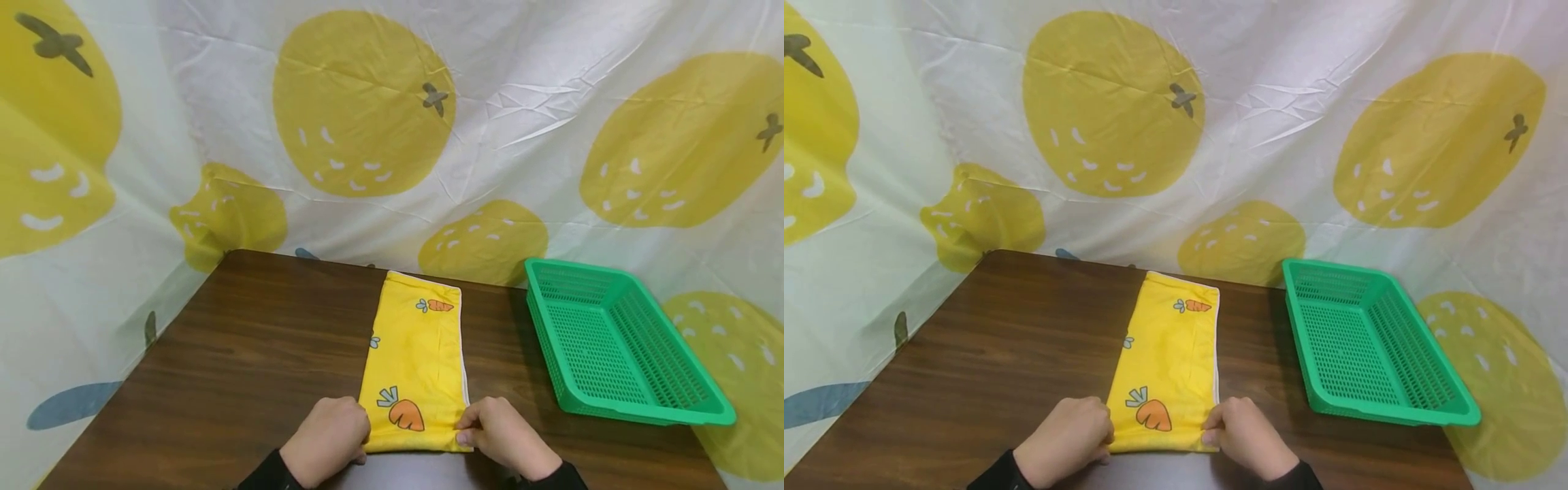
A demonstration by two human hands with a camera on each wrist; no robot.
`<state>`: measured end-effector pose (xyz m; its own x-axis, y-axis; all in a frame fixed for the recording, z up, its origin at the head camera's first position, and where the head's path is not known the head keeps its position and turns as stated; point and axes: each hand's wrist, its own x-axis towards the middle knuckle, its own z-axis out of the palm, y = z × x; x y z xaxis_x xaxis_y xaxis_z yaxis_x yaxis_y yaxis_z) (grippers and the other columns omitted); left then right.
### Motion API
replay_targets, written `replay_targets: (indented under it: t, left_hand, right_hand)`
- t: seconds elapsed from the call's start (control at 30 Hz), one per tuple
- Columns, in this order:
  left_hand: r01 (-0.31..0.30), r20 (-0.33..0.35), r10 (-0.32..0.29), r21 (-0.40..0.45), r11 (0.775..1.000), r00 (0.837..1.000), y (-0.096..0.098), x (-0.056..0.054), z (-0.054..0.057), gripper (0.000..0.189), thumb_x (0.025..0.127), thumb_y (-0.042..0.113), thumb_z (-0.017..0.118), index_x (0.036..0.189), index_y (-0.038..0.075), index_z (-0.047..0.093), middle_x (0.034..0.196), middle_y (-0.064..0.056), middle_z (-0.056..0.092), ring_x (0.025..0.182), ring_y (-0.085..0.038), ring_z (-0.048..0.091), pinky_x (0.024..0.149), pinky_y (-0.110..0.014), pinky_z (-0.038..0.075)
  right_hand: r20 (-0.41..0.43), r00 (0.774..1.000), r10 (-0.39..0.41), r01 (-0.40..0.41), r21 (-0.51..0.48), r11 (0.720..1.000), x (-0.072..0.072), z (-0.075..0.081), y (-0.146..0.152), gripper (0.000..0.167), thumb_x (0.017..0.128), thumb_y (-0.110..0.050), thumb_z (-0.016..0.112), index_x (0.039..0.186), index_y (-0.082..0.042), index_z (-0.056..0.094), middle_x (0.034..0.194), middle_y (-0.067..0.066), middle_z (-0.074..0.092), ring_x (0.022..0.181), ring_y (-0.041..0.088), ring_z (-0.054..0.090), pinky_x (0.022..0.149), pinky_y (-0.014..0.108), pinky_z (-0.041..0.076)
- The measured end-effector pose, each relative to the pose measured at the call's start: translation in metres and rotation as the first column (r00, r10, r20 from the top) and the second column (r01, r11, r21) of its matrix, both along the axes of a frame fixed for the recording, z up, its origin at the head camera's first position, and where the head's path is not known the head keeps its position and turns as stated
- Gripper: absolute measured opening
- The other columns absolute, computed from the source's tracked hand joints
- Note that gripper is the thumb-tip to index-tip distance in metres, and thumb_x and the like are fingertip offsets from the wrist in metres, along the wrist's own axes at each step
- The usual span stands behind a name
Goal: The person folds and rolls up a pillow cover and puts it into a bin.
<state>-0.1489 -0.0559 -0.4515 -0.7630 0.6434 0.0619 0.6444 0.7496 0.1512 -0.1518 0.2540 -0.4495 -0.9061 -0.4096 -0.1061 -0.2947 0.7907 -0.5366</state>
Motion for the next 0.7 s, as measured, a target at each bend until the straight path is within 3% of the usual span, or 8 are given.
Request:
replay_targets:
  t: [0.27, 0.47, 0.7]
  left_hand:
    - [0.010, -0.030, -0.010, 0.022, 1.000, 1.000, 0.001, 0.001, -0.002, 0.024, 0.087, 0.010, 0.077, 0.066, 0.014, 0.067, 0.059, 0.006, 0.049, 0.053, -0.007, 0.040, 0.049, -0.025, 0.035]
    - [-0.003, 0.071, -0.004, 0.088, 0.996, 0.997, -0.005, -0.006, -0.005, 0.007, 0.097, 0.018, 0.076, 0.090, 0.016, 0.077, 0.074, 0.007, 0.065, 0.064, -0.005, 0.049, 0.057, -0.027, 0.042]
    - [-0.067, 0.234, 0.037, 0.119, 0.991, 0.972, -0.009, -0.014, -0.009, 0.014, 0.098, 0.021, 0.077, 0.085, 0.017, 0.075, 0.071, 0.011, 0.057, 0.063, -0.005, 0.047, 0.060, -0.026, 0.043]
  right_hand:
    - [-0.002, 1.000, -0.023, 0.023, -0.030, 0.999, -0.002, -0.005, 0.004, 0.009, 0.087, -0.016, 0.087, 0.091, -0.009, 0.083, 0.085, -0.001, 0.076, 0.075, 0.003, 0.060, 0.065, 0.023, 0.052]
    - [0.025, 0.999, -0.030, 0.031, -0.037, 0.999, -0.002, -0.004, 0.004, 0.008, 0.088, -0.015, 0.086, 0.092, -0.008, 0.082, 0.086, 0.000, 0.076, 0.075, 0.004, 0.060, 0.064, 0.023, 0.053]
    - [0.043, 0.999, -0.031, 0.033, -0.038, 0.999, -0.003, -0.002, 0.005, 0.009, 0.088, -0.015, 0.086, 0.094, -0.008, 0.083, 0.088, 0.000, 0.078, 0.076, 0.006, 0.062, 0.065, 0.023, 0.053]
